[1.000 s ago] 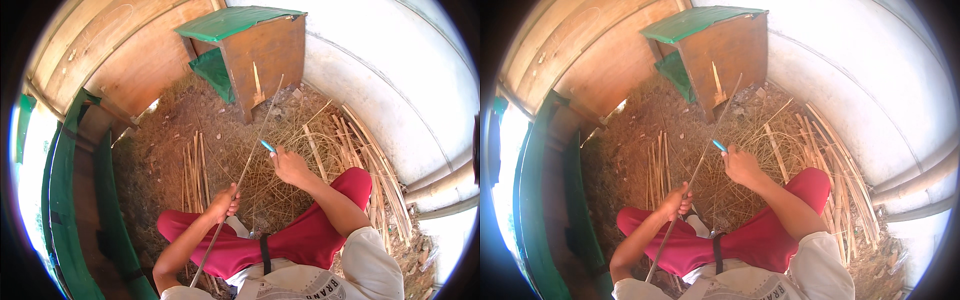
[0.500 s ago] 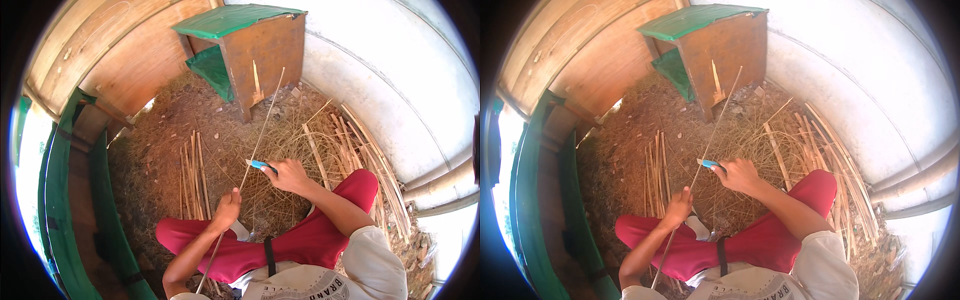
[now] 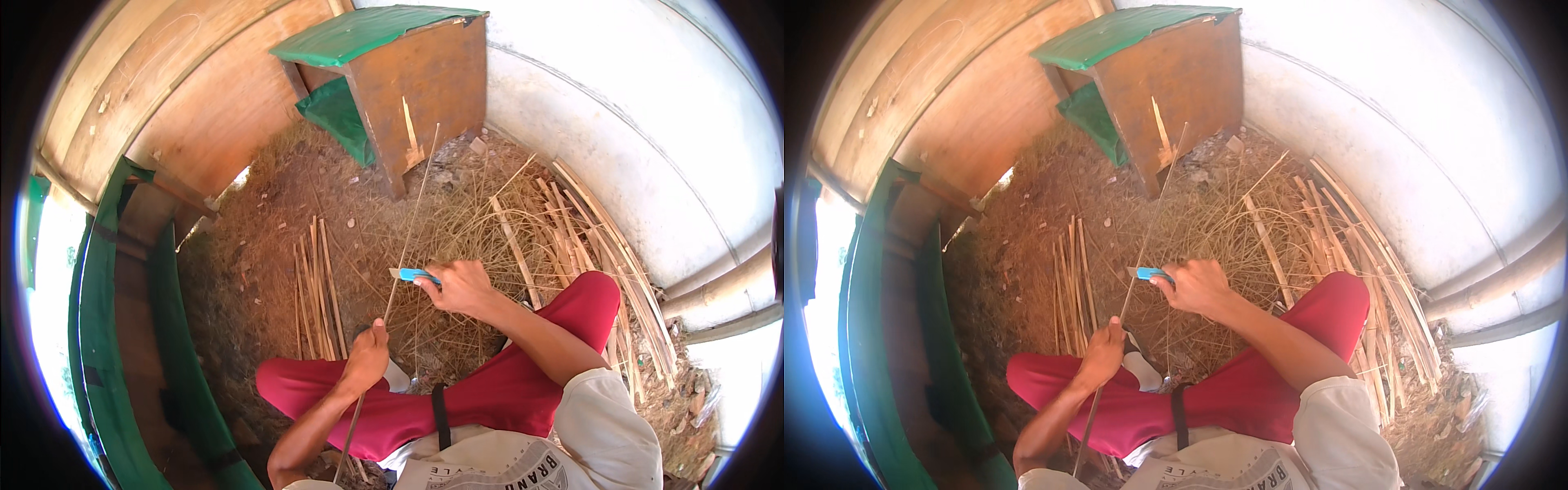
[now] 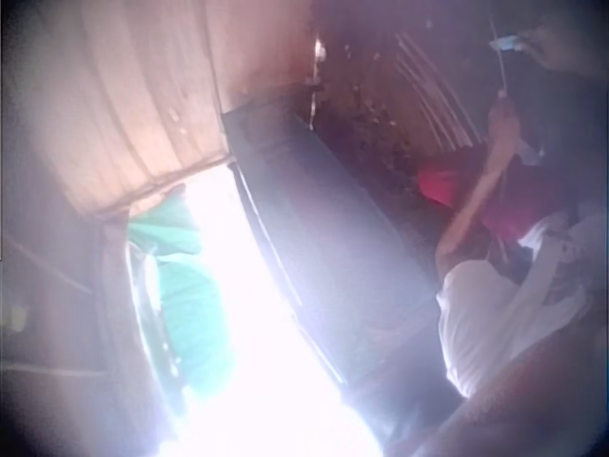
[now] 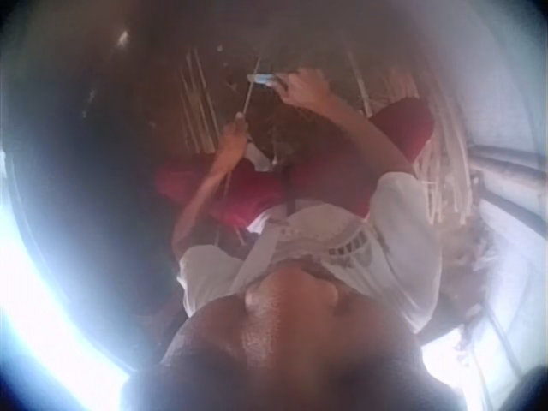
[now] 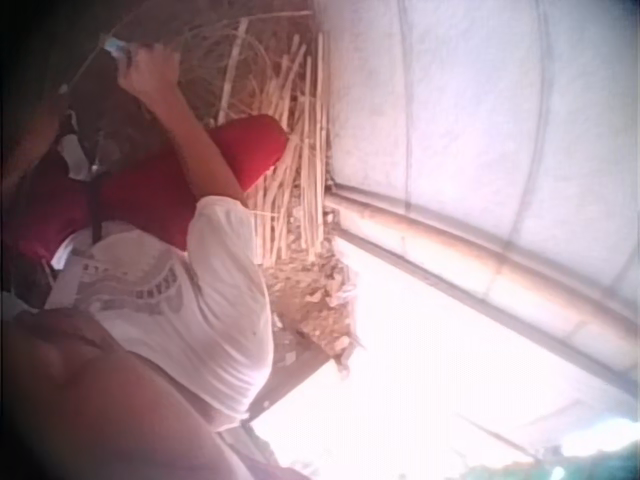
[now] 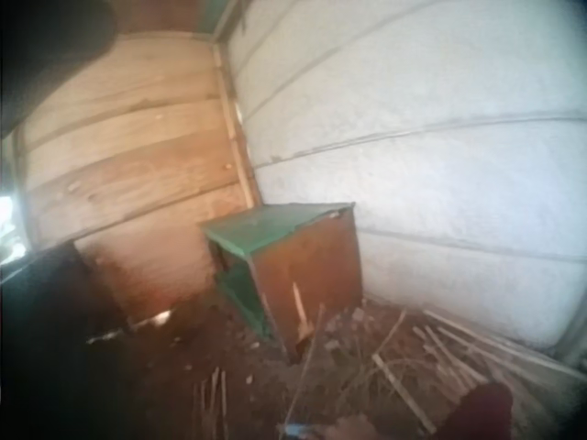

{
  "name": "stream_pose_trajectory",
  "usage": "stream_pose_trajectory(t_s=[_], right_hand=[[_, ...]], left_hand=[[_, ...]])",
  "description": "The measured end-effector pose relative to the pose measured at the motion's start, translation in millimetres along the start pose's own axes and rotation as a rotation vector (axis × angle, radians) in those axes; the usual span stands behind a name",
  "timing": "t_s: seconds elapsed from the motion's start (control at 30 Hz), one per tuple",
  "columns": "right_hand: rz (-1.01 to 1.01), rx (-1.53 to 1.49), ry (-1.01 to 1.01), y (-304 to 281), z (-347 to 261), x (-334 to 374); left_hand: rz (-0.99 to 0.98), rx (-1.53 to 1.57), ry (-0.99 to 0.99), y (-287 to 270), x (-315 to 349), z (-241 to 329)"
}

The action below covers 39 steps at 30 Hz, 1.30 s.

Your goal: The person sits on the ground and uses a knife to shave thin strips from a long bamboo stick. They repeatedly scrape the blade along the stick to remove thin layers, creating a pile of shavings on the ground.

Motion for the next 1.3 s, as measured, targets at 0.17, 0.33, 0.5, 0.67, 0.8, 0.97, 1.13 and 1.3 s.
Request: stream_pose_trajectory(t_s=[0.17, 0.33, 0.5, 0.67, 0.8, 0.97, 1.13, 1.3], right_hand=[[-0.1, 0.09, 0.248, 1.8, 62.9, -12.3], [-0.102, 0.088, 0.225, -5.5, 49.1, -10.8], [-0.085, 0.057, 0.37, -10.6, 90.5, -11.0], [-0.134, 0.107, 0.441, -4.8, 109.3, -11.4], [-0.102, 0.195, 0.636, -17.9, 164.3, -9.7], [-0.049, 0.18, 0.852, -13.1, 213.9, 7.7], [0.009, 0.112, 0.819, -13.4, 189.2, -4.2], [0.04, 0.254, 0.65, -32.4, 152.7, -14.9]], left_hand=[[0.001, -0.06, 0.107, 6.7, 28.0, -3.5], [-0.003, -0.066, 0.083, 3.0, 38.0, -13.3], [-0.075, -0.089, 0.058, 7.5, 70.5, -13.2], [-0.1, -0.042, -0.069, 0.3, 96.1, -23.0], [-0.203, -0.078, -0.169, 0.9, 135.8, -44.8], [-0.383, 0.221, -0.446, -22.4, 161.5, -79.5], [-0.192, 0.163, -0.19, -28.7, 158.4, -83.0], [0.007, 0.231, -0.152, -26.9, 110.2, -81.7]])
Point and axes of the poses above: each hand's wrist, its own x-axis away from the middle knuckle, its own y-axis out of the palm, z = x × y, the point moved 7 cm from there along -x, towards the middle knuckle, and after that the axes turned 3 degrees about z, right-handed, at the moved point
